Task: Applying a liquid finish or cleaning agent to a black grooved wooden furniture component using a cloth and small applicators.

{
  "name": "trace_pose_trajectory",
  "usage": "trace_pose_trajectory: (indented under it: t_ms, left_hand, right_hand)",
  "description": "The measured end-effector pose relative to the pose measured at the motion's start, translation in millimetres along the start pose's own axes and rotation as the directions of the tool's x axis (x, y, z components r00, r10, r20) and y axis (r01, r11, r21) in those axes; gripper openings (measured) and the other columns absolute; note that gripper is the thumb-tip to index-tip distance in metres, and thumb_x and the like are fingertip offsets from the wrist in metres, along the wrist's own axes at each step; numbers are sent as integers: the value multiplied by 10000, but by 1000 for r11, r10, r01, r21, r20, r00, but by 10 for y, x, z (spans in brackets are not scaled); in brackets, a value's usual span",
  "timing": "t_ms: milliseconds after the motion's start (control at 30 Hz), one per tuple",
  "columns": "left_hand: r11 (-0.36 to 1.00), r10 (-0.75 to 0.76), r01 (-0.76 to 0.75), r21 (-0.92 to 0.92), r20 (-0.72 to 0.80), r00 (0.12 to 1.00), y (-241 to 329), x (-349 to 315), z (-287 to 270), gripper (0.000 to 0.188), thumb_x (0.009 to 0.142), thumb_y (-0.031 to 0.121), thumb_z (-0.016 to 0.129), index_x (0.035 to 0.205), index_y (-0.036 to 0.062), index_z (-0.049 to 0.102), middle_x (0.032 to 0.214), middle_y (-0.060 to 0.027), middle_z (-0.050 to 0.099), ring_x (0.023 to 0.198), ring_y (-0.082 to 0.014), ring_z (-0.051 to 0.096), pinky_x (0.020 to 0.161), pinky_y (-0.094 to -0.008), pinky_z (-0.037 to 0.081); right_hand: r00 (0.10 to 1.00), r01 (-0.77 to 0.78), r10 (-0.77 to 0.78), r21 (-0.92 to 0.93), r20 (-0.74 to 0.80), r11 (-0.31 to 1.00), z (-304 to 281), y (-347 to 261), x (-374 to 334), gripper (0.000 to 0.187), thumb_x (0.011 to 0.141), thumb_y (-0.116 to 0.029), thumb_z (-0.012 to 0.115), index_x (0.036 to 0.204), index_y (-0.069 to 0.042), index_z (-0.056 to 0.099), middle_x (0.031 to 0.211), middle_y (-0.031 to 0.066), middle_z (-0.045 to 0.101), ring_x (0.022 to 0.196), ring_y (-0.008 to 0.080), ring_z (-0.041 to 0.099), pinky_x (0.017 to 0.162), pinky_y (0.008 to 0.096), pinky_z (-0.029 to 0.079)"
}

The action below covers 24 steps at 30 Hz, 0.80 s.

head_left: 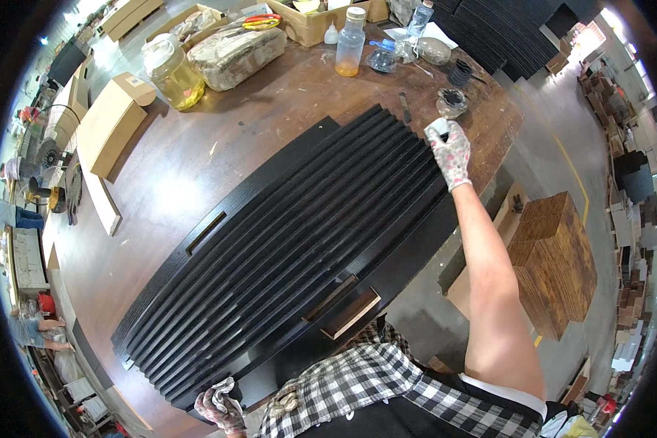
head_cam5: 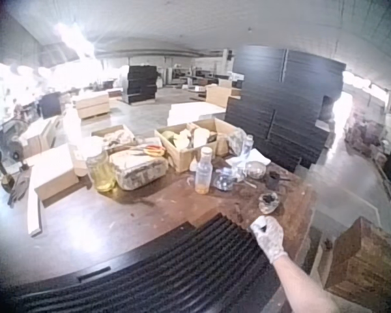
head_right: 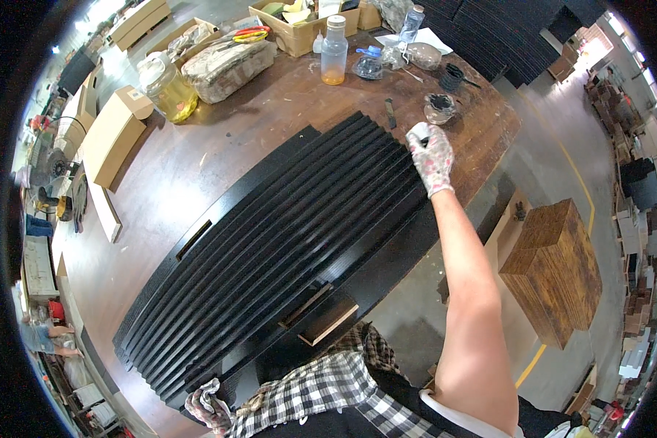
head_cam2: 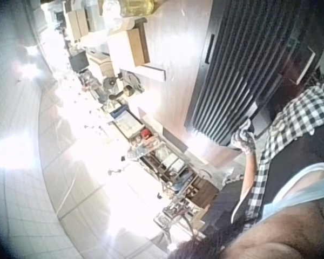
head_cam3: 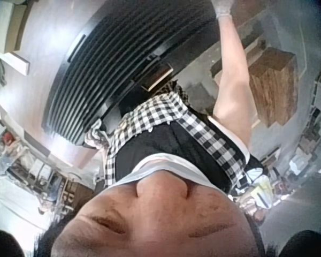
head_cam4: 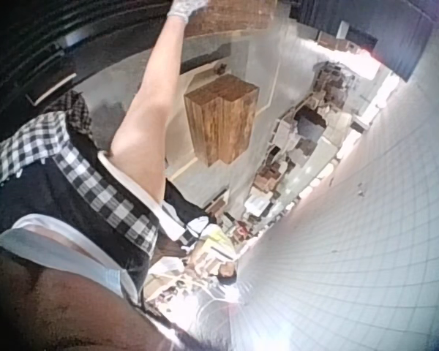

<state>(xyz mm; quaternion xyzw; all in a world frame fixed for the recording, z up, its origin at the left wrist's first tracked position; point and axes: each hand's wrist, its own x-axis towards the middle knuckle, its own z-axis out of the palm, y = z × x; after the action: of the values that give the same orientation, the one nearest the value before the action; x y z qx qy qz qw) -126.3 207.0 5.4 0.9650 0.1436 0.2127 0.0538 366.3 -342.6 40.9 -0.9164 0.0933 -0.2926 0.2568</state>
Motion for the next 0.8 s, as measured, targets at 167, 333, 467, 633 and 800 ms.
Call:
trace_pose_trajectory:
  t_ms: [167, 333, 467, 633, 800]
  left_hand:
    - [1000, 14, -14, -19, 15, 1000, 0, 2, -1, 237, 835, 164, 581, 1031, 32, 561, 968, -173, 571, 918, -365, 534, 845, -471, 409]
    - [999, -16, 16, -35, -19, 1000, -10, -23, 40, 290, 859, 283, 556, 1011, 36, 572, 953, -173, 554, 920, -359, 526, 835, -470, 398]
    - [996, -84, 83, -37, -14, 996, 60, -13, -37, 297, 850, 283, 571, 1020, 40, 573, 957, -175, 548, 929, -364, 523, 841, -469, 398]
    - [999, -38, 38, -12, 5, 999, 62, 4, -51, 307, 852, 292, 575, 1037, 46, 567, 977, -177, 552, 947, -362, 522, 859, -470, 386]
    - [997, -61, 60, 42, 19, 998, 47, -20, -40, 309, 860, 287, 584, 1059, 52, 554, 1003, -173, 558, 968, -366, 523, 885, -479, 376]
  right_hand:
    - [996, -82, 78, 105, 42, 991, -2, 1, -81, 359, 784, -315, 709, 977, -23, 627, 930, 157, 658, 883, 321, 631, 788, 386, 487]
    - [982, 109, -137, 204, 129, 973, 21, -739, -821, 276, 755, -275, 723, 892, -60, 619, 855, 136, 617, 807, 309, 618, 719, 396, 499]
    - [933, 179, -299, 461, 200, 869, 13, -1320, -1447, 237, 765, -222, 733, 907, -76, 612, 833, 99, 616, 719, 267, 635, 659, 366, 521]
    - [952, 222, -274, 310, 137, 925, -24, -880, -1001, 263, 776, -261, 710, 917, -58, 621, 880, 123, 621, 795, 293, 628, 703, 377, 517]
    - [990, -43, 15, 199, 139, 979, -14, -72, -131, 322, 790, -291, 709, 971, -42, 613, 930, 150, 643, 895, 301, 624, 798, 388, 478]
